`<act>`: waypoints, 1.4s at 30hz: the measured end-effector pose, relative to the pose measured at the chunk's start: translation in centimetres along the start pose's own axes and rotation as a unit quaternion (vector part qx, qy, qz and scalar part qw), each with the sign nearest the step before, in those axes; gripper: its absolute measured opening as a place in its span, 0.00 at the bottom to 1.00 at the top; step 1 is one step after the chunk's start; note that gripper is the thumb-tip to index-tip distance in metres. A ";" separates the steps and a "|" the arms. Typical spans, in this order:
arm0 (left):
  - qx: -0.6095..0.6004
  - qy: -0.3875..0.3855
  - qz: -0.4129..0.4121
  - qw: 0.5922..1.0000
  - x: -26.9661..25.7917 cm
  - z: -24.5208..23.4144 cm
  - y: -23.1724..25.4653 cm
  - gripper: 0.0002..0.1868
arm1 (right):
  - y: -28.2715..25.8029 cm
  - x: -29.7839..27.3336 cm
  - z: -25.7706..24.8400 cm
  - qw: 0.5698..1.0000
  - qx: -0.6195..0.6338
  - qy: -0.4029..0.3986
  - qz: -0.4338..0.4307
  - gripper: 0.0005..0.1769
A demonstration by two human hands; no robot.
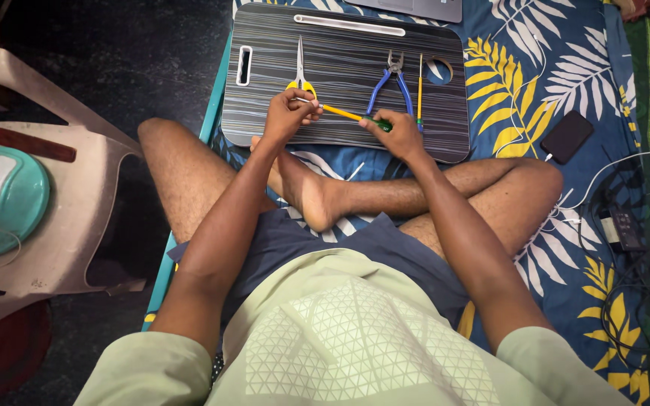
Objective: The person assembles a screwdriver by inserting the metal shaft into the handle and tightening it. They repeatedly check the fit and adjust the components while seated with a lap desk.
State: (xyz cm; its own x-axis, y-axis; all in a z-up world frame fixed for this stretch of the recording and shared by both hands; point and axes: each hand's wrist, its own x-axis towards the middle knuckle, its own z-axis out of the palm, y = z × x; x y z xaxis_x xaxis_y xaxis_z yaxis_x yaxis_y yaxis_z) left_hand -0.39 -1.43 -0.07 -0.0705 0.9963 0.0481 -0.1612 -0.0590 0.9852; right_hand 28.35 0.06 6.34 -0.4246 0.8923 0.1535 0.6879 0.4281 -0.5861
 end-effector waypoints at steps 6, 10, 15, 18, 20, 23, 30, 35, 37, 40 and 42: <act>0.003 0.003 0.011 1.000 0.1 -0.2 0.4 0.11 | -0.9 0.3 0.7 1.000 -0.015 -0.026 -0.004 0.29; -0.001 0.007 0.000 1.000 0.3 -0.3 0.7 0.11 | -1.1 0.8 0.5 0.999 -0.019 -0.027 -0.004 0.29; -0.013 0.018 -0.019 1.000 1.0 0.1 0.7 0.11 | -1.3 1.5 -0.1 1.000 -0.004 -0.019 -0.006 0.26; -0.033 0.014 -0.017 0.999 1.5 0.2 1.1 0.11 | -1.5 2.1 -0.7 1.000 0.011 -0.006 -0.006 0.23; -0.045 0.011 -0.026 0.999 1.6 0.4 1.4 0.11 | -1.4 2.5 -1.3 0.999 0.043 -0.006 -0.008 0.21; -0.046 0.013 -0.032 0.998 1.8 0.4 1.8 0.10 | -0.6 3.3 -2.1 0.997 0.073 0.001 -0.014 0.17; -0.082 0.010 -0.054 0.995 3.0 0.2 2.1 0.09 | 2.8 4.5 -3.5 0.965 0.251 0.064 -0.027 0.11; -0.044 -0.003 -0.083 0.996 3.1 0.9 2.7 0.09 | 4.3 5.3 -3.8 0.898 0.415 0.110 0.096 0.10; -0.047 -0.026 -0.088 0.995 3.3 1.1 3.0 0.09 | 4.7 5.4 -3.9 0.876 0.448 0.137 0.117 0.10; -0.028 -0.059 -0.076 0.995 3.5 1.5 3.0 0.10 | 5.0 5.5 -4.1 0.845 0.487 0.171 0.135 0.10; 0.000 -0.080 -0.064 0.995 3.6 1.9 2.9 0.10 | 5.2 5.6 -4.1 0.820 0.526 0.187 0.123 0.11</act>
State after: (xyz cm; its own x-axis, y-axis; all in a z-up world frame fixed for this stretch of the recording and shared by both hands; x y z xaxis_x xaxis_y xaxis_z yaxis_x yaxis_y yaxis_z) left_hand 0.72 2.06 3.30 0.1079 0.9928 -0.0525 -0.1595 0.0694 0.9848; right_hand 31.96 7.82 7.42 -0.0028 0.9989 0.0460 -0.2469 0.0439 -0.9680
